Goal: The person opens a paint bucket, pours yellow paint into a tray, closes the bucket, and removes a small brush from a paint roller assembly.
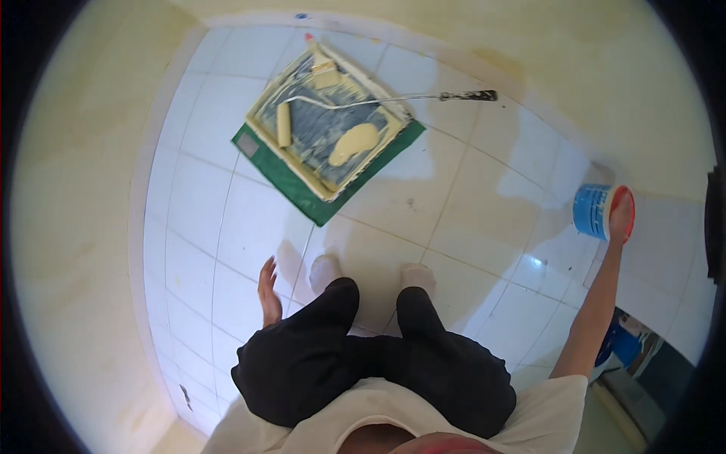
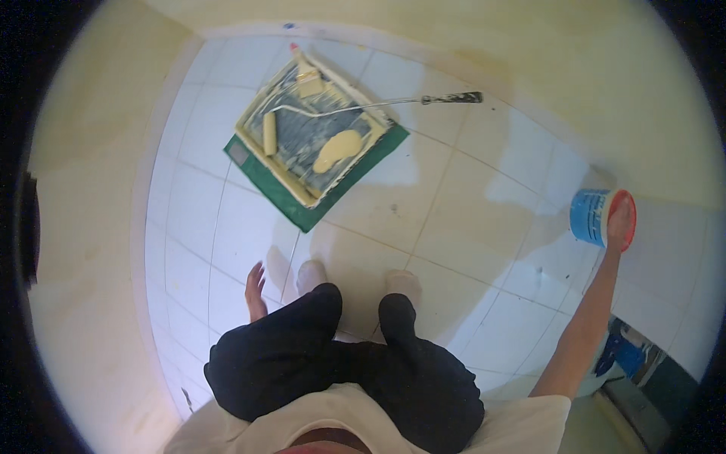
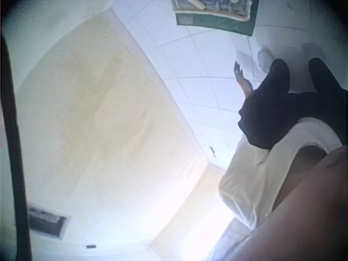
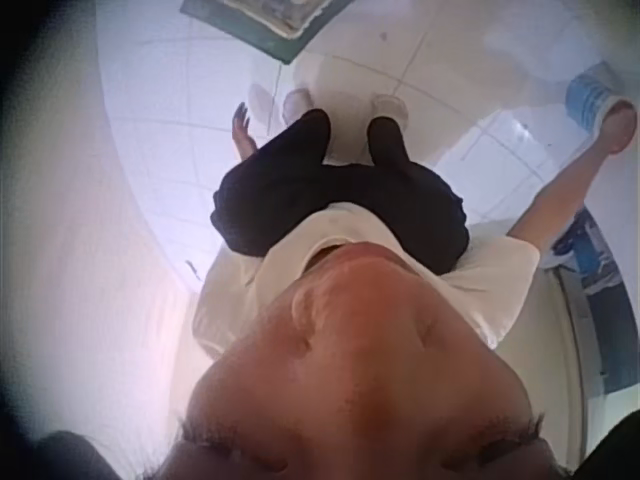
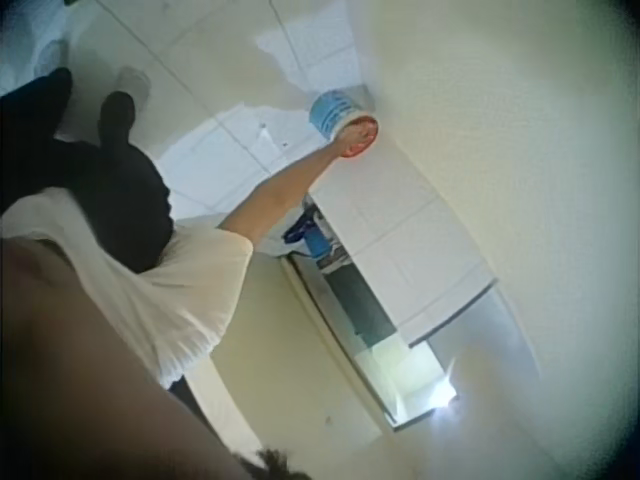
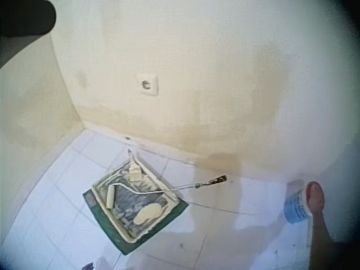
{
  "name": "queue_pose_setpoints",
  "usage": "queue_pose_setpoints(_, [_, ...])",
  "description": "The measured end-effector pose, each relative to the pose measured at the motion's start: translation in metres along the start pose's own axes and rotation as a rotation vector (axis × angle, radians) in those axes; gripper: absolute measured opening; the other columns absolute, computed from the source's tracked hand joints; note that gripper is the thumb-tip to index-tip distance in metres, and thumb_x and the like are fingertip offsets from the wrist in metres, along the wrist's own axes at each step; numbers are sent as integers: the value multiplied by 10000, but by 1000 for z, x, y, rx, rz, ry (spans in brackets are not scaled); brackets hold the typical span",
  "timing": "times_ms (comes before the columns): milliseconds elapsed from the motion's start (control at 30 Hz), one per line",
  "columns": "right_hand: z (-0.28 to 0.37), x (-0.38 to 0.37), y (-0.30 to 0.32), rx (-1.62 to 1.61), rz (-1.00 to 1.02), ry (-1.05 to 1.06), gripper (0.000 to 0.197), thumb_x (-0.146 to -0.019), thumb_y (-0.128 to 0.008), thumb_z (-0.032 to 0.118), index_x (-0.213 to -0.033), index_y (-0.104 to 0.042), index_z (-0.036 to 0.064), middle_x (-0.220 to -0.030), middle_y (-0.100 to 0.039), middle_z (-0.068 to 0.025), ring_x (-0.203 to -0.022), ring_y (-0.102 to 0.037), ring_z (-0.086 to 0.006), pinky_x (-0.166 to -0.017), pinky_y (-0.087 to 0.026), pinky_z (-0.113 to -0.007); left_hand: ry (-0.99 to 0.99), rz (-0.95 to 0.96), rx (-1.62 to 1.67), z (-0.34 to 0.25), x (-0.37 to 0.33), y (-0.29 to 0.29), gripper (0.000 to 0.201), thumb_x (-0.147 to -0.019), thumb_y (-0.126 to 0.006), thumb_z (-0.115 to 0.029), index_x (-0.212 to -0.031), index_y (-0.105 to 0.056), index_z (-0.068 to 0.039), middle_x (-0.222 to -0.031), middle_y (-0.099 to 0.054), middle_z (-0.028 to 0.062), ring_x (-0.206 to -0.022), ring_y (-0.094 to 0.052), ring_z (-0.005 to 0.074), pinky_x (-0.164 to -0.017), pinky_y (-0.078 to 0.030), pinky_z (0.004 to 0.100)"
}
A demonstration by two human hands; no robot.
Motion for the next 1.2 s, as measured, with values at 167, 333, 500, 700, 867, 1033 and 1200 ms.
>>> queue_pose_setpoints(167, [121,70,-48,280,-173,243,427,-999,-490,288,-1284,-540,-26,-1348,-507,-243,-1298,-420,-409,-1095,-333,-447,-155,89,75,-28,-81,-8,399,-1061,-372,-276,-1336,-514,-24,-1337,-555,95,-1210,-538,215,-997,-436,352])
queue_pose_setpoints(333, [238,140,-125,396,240,537,439,-935,-590,254,-1298,-519,17,-1425,-419,-207,-1368,-343,-391,-1112,-296,-515,-138,42,183,-56,-202,-37,362,-1055,-393,-300,-1270,-541,-49,-1249,-590,73,-1124,-571,184,-946,-464,340])
queue_pose_setpoints(500, [338,138,-184,366,323,701,585,-890,-635,233,-1396,-411,43,-1487,-329,-184,-1420,-261,-373,-1126,-265,-568,101,39,259,-63,-298,-55,543,-1016,-449,-448,-1316,-479,5,-1257,-568,127,-1111,-562,205,-931,-453,343])
queue_pose_setpoints(700, [405,103,-239,469,338,764,706,-853,-670,187,-1454,-319,67,-1498,-316,-163,-1427,-256,-356,-1123,-292,-567,123,-108,159,-50,-327,-59,757,-966,-467,-578,-1316,-470,94,-1254,-581,176,-1147,-556,261,-979,-414,367])
queue_pose_setpoints(867, [418,85,-264,568,370,799,687,-841,-681,156,-1434,-343,80,-1485,-341,-142,-1420,-278,-341,-1111,-309,-581,153,-122,26,-58,-320,-65,778,-948,-471,-616,-1239,-562,100,-1228,-610,194,-1141,-570,266,-982,-412,356])
queue_pose_setpoints(1033, [421,85,-285,528,325,768,515,-845,-680,137,-1305,-456,74,-1444,-393,-123,-1403,-310,-312,-1090,-331,-585,132,-62,130,-56,-314,-65,811,-939,-466,-643,-1255,-562,98,-1208,-624,191,-1126,-582,271,-965,-426,358])
queue_pose_setpoints(1200, [444,87,-261,662,549,838,354,-816,-660,216,-1128,-550,90,-1093,-653,-124,-1105,-595,-289,-952,-455,-526,54,-140,-55,-58,-314,-72,786,-954,-429,-641,-1243,-563,78,-1188,-628,226,-1119,-596,315,-956,-435,384])
Point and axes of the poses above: each hand's wrist, its own x-axis away from the middle knuckle, its own y-axis out of the back of the hand, z = x × y, the point moved 1 cm from there along -x, towards the middle knuckle
